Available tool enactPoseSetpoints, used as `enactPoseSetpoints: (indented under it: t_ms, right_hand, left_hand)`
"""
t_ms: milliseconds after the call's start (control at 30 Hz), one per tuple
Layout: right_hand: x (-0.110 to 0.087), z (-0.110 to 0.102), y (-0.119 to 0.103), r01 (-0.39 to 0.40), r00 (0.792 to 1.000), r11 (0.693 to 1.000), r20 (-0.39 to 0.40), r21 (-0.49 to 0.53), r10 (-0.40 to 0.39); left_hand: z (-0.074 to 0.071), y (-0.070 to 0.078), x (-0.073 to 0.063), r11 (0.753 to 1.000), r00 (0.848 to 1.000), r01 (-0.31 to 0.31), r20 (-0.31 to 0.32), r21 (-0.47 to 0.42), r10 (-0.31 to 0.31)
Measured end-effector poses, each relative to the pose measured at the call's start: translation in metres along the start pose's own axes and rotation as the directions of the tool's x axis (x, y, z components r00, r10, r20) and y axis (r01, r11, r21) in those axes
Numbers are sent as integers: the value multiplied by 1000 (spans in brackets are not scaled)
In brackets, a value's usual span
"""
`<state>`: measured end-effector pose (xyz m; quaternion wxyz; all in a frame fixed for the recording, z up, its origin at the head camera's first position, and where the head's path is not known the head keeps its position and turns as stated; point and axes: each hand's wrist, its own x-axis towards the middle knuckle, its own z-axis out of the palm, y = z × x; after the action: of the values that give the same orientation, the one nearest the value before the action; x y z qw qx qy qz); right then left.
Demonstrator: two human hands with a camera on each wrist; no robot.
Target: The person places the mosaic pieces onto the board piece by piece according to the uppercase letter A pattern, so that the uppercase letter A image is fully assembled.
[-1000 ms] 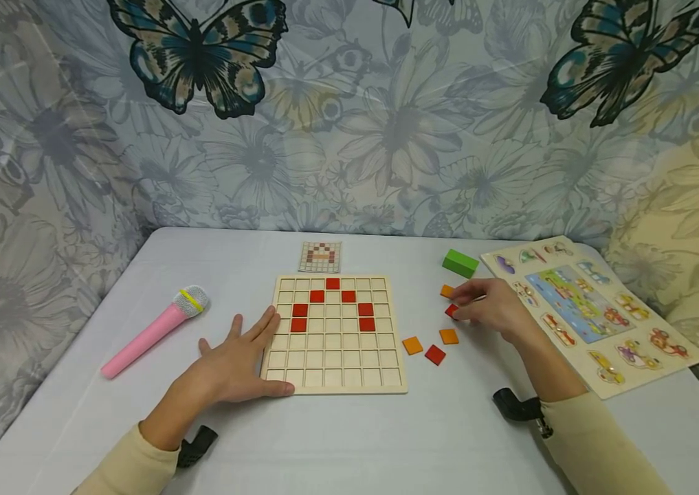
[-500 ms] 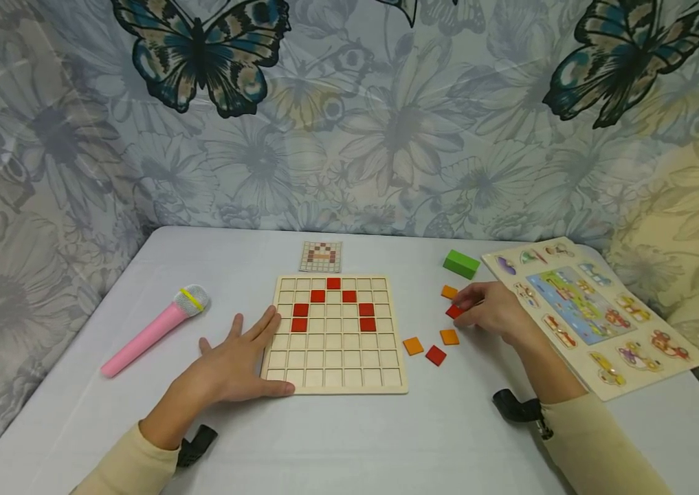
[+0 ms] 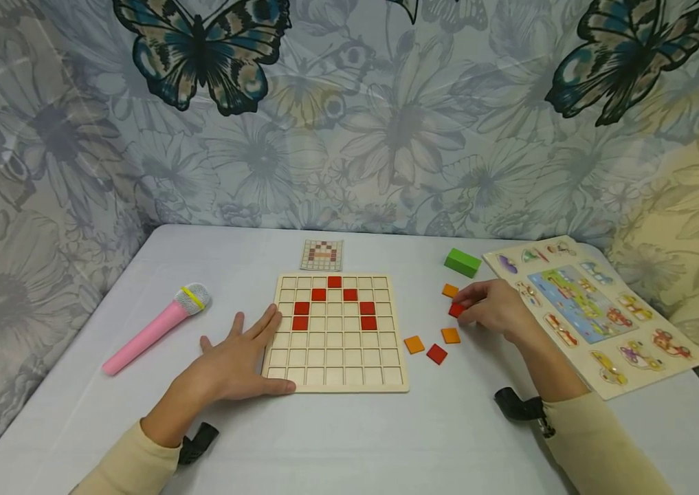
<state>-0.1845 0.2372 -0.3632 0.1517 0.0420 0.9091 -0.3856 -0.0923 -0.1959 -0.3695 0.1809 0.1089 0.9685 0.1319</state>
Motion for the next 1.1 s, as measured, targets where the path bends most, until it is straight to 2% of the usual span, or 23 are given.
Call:
enactPoseSetpoints:
  t_ms: [500,1100]
  right_hand:
    - [-4,-1,-8,26,1000,1000,7,4,-26]
    - [-16,23,-40,79,996,997,30,27,-79]
  left_hand:
    - [-4,1,-1,1000,1000,0,3,-12,0]
    - [-3,-1,-1,1000,1000,0,-2,-17,0]
